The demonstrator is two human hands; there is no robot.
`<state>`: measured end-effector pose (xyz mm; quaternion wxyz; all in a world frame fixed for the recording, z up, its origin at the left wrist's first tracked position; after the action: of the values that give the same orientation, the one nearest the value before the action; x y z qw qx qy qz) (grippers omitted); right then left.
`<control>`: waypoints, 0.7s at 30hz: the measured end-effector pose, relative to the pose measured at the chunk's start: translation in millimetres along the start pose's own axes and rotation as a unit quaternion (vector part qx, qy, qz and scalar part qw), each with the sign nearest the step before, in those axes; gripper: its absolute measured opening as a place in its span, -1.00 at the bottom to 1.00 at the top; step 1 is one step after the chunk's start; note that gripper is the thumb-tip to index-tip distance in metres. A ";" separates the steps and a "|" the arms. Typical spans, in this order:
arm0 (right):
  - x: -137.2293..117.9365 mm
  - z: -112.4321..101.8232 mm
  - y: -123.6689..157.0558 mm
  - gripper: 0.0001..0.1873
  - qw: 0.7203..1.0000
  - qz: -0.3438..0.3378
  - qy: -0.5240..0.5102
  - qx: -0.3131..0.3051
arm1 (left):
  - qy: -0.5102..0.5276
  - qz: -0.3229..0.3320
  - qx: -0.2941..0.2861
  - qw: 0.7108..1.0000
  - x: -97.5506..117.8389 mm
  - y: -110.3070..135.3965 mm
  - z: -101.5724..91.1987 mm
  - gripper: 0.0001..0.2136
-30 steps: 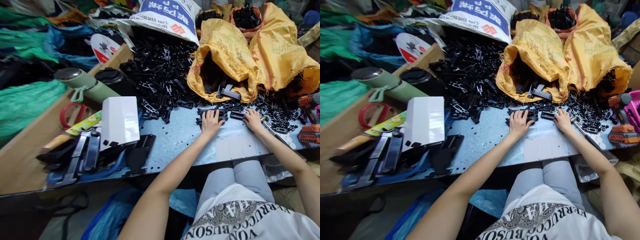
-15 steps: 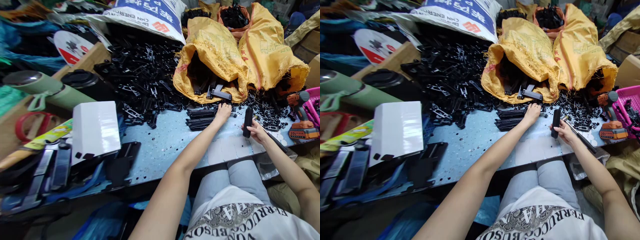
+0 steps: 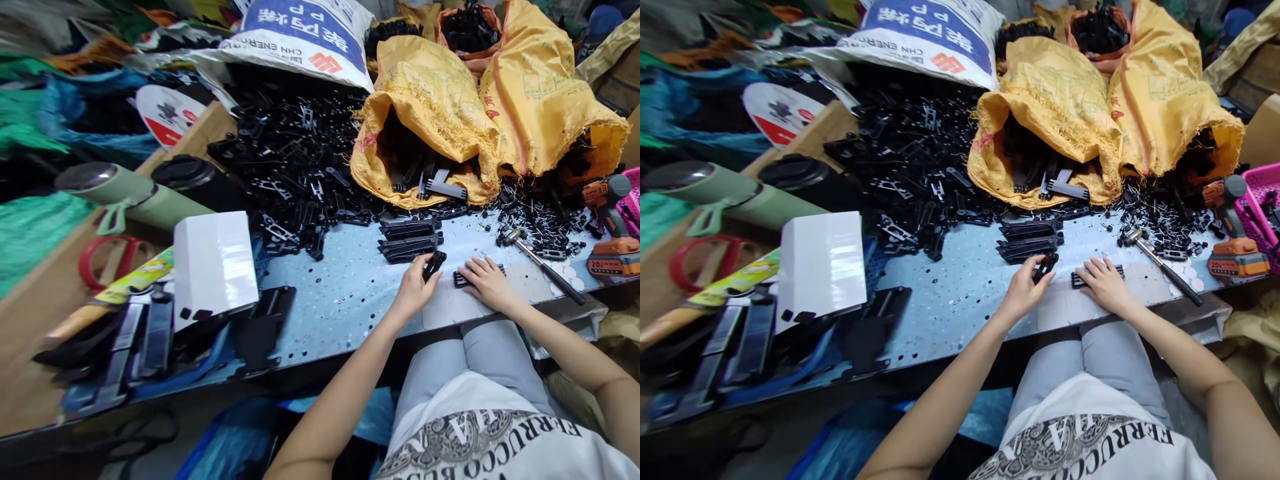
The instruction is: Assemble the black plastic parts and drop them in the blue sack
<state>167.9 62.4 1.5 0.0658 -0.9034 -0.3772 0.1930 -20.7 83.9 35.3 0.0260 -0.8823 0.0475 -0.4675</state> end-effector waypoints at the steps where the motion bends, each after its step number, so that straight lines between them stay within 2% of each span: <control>1: 4.2 -1.5 -5.6 -0.60 0.999 0.022 -0.037 0.008 | 0.022 -0.022 -0.003 1.000 0.7 3.3 1.9 -0.70; 3: 11.5 -4.7 -16.6 -0.56 0.980 0.082 -0.173 0.053 | 0.072 -0.061 -0.016 0.995 3.8 8.6 9.9 -0.65; 4: 13.7 -5.1 -20.9 -0.51 0.954 0.118 -0.262 0.082 | 0.096 -0.077 -0.026 0.992 6.0 10.7 15.3 -0.62; 7: 9.7 -0.1 -28.5 -0.39 0.835 0.188 -0.499 0.137 | 0.145 -0.086 -0.031 0.985 13.9 14.5 27.1 -0.58; 8: 6.7 1.0 -29.4 -0.36 0.808 0.192 -0.540 0.138 | 0.147 -0.077 -0.017 0.986 16.8 15.1 27.5 -0.59; 9: 4.3 0.6 -29.6 -0.35 0.796 0.186 -0.559 0.136 | 0.141 -0.062 0.003 0.988 19.8 15.5 26.1 -0.60; 11: 3.5 -5.5 -27.6 -0.36 0.812 0.155 -0.548 0.128 | 0.113 -0.016 0.039 0.993 26.4 16.7 20.5 -0.65; 15: 8.6 -29.2 -21.4 -0.43 0.902 0.051 -0.416 0.105 | 0.051 0.050 0.038 0.997 35.4 20.9 16.7 -0.71; 17: 7.7 -38.4 -19.7 -0.45 0.931 0.009 -0.348 0.107 | 0.036 0.058 0.048 0.997 36.7 23.9 18.9 -0.72; 19: 5.2 -41.2 -18.0 -0.45 0.938 0.003 -0.322 0.126 | 0.035 0.064 0.080 0.994 37.7 26.8 20.8 -0.72; 21: 3.0 -38.1 -14.9 -0.45 0.928 0.031 -0.339 0.150 | 0.038 0.077 0.107 0.990 38.9 27.9 21.1 -0.71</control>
<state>175.2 76.1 39.4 0.0622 -0.7750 -0.3157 0.5439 16.8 52.0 52.9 0.1550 -0.8498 0.0661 -0.4995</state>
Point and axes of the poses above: each hand's wrist, its own y-axis away from the middle knuckle, its own z-axis out of the palm, x = y × z, the point moved 5 cm from there along -y, towards the middle knuckle, and after that the axes turned 11 degrees about -z, right-handed, at the moved point
